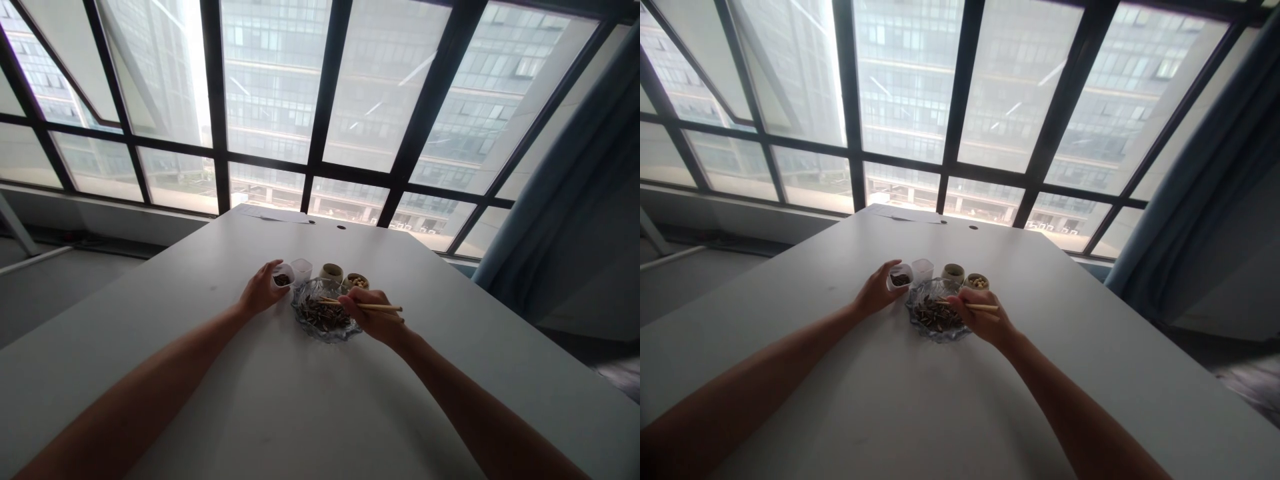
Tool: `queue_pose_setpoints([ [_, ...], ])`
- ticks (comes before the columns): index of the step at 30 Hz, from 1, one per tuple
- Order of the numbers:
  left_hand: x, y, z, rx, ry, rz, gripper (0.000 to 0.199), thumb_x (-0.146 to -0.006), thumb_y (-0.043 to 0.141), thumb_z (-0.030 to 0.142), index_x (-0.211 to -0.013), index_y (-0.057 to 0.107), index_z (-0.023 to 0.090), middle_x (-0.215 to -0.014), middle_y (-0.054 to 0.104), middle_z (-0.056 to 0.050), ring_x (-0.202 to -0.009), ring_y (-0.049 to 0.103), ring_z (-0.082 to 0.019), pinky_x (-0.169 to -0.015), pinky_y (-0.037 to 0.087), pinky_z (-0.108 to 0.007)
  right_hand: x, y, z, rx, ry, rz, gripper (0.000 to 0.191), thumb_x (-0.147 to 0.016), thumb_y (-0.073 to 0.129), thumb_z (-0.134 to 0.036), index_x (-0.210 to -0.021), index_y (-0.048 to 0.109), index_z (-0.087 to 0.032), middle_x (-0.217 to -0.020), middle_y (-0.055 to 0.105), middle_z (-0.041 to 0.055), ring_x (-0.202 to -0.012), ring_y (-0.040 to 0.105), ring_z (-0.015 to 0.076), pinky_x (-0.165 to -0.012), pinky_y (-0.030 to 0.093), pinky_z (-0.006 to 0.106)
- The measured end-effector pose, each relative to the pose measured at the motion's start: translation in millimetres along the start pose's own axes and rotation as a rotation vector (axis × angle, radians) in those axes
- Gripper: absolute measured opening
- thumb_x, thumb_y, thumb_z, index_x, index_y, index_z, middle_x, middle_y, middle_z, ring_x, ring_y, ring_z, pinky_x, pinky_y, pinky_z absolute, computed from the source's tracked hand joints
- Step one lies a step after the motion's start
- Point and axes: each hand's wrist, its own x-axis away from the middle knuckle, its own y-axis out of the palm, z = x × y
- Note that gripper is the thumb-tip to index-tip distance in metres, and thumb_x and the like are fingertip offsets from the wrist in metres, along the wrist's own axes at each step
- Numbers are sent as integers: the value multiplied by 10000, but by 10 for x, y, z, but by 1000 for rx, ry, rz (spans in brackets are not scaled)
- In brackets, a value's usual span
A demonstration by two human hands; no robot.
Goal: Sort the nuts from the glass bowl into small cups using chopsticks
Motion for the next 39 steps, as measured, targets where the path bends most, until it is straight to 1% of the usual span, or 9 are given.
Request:
queue_pose_setpoints([
  [5,4,-1,-23,-2,-6,-3,640,-768,734,355,-1335,466,226,-1268,638,-110,-1104,652,-275,-934,550,-434,-41,-16,-25,-65,71,-6,453,-967,507,-487,-599,497,-223,-515,593,8,-470,527,127,-490,402,264],
  [9,-1,-10,-14,-12,-14,-9,639,-764,739,355,-1329,470,228,-1253,645,-106,-1090,655,-276,-922,554,-438,-109,-49,-111,-88,70,-51,449,-973,498,-471,-596,497,-226,-493,586,2,-455,538,127,-488,419,261],
  [11,-4,-14,-2,-20,-21,-12,640,-759,742,348,-1327,472,227,-1249,649,-105,-1087,657,-277,-914,556,-438,-131,-56,-127,-93,71,-52,449,-970,499,-473,-594,499,-226,-497,589,4,-449,538,126,-481,421,261],
  [18,-7,6,4,-23,-31,-6,627,-761,743,345,-1318,478,227,-1242,652,-104,-1093,657,-272,-919,554,-430,-131,-46,-26,-134,84,-19,429,-941,546,-511,-627,568,-220,-524,627,19,-476,577,142,-487,451,267],
  [21,-9,6,8,-25,-31,-5,622,-762,741,349,-1315,483,232,-1237,654,-100,-1089,659,-268,-914,557,-425,-138,-41,-5,-125,84,-25,445,-949,528,-523,-622,553,-222,-530,630,22,-480,580,144,-492,458,269],
  [26,-14,-7,17,-23,-38,-11,616,-757,744,351,-1306,491,235,-1235,657,-97,-1083,664,-266,-903,564,-419,-147,-53,-49,-121,73,-55,456,-965,499,-517,-613,506,-228,-518,611,12,-472,565,138,-493,450,264],
  [32,-15,-16,36,-23,-46,-6,612,-750,743,350,-1300,499,243,-1226,664,-91,-1079,665,-263,-908,559,-419,-115,-61,-80,-103,98,-5,454,-969,492,-507,-616,519,-223,-525,608,14,-481,556,136,-485,438,262],
  [39,-16,-21,42,-13,-61,-23,600,-756,738,363,-1294,502,241,-1217,666,-93,-1074,665,-269,-910,555,-429,-144,-66,-125,-67,74,-59,465,-974,479,-505,-600,486,-229,-504,587,5,-453,527,128,-463,407,261],
])
